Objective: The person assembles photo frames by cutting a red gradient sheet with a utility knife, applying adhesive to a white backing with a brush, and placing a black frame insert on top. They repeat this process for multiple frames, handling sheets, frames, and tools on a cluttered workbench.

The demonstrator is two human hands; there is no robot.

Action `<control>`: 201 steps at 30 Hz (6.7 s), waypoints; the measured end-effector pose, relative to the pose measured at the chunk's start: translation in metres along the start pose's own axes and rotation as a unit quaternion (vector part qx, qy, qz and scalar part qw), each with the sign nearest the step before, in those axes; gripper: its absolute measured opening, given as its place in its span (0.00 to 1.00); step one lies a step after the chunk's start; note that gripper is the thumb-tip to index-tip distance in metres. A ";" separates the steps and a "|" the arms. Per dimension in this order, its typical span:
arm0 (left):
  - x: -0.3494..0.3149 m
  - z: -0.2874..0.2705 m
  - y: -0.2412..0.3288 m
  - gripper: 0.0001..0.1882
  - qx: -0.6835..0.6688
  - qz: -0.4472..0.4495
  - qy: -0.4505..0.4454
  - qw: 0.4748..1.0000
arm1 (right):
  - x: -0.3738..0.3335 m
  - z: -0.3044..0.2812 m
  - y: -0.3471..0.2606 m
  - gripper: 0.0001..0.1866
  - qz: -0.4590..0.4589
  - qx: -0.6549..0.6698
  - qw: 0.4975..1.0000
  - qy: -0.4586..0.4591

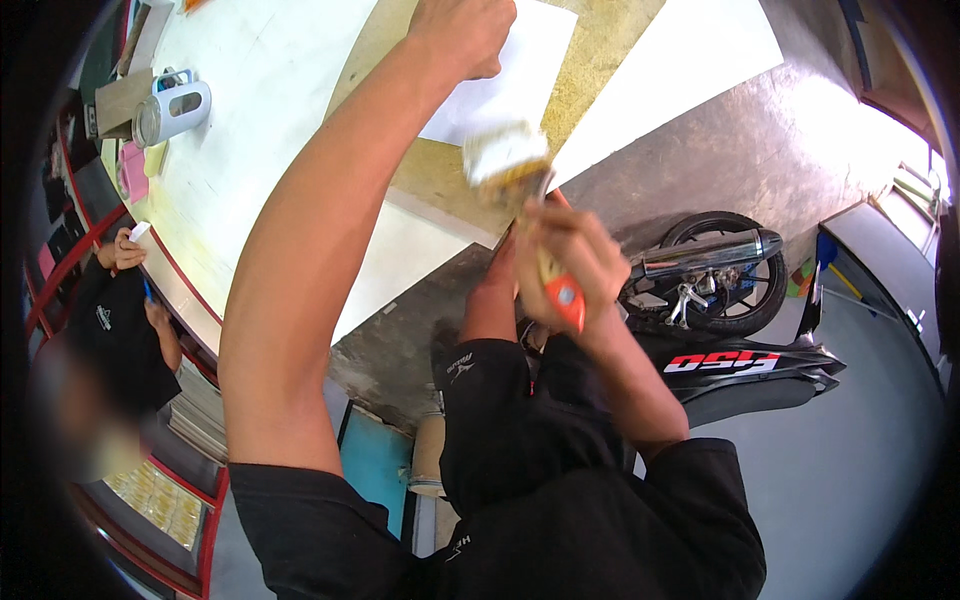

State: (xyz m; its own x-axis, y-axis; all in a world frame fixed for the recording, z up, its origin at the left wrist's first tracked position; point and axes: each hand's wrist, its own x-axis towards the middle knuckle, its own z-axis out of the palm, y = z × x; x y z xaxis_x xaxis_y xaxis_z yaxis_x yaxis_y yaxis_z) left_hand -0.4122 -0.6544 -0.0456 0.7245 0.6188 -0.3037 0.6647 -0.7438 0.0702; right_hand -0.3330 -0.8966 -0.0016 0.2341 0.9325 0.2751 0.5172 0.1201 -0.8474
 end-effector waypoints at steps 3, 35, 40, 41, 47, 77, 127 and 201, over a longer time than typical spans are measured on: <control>-0.002 -0.003 0.004 0.07 -0.004 -0.012 0.010 1.000 | -0.002 -0.002 0.029 0.08 0.050 -0.043 0.995 -0.075; -0.093 0.061 0.099 0.25 -0.239 -0.278 0.219 0.904 | 0.253 0.037 0.110 0.21 0.059 0.011 0.956 -0.288; -0.093 0.056 0.101 0.23 -0.234 -0.305 0.207 0.899 | 0.287 0.002 0.129 0.15 0.021 -0.002 0.996 -0.085; -0.093 0.055 0.101 0.23 -0.242 -0.306 0.204 0.898 | 0.280 -0.008 0.117 0.15 0.046 0.026 0.994 -0.090; -0.089 0.054 0.103 0.22 -0.205 -0.309 0.223 0.902 | 0.275 -0.034 0.170 0.11 0.059 -0.001 0.997 -0.050; -0.555 0.340 0.371 0.11 -0.448 -0.810 0.290 0.244 | -0.311 0.279 -0.107 0.10 0.196 0.003 0.687 -0.700; -0.516 0.488 0.527 0.13 -0.586 -0.723 0.285 -0.231 | -0.393 0.736 0.180 0.10 0.452 0.324 0.663 -0.501; 0.177 -0.035 0.203 0.24 -0.334 -0.621 0.222 0.673 | 0.244 -0.455 0.300 0.17 0.575 0.078 0.790 -0.199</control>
State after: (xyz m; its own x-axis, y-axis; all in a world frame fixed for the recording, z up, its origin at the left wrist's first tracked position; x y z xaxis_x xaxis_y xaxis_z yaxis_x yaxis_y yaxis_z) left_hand -0.1421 -0.6869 -0.0518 -0.5823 0.7831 -0.2183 0.6338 0.6055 0.4813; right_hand 0.2536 -0.7877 0.0177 0.1818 0.4848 -0.8555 0.0349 -0.8726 -0.4871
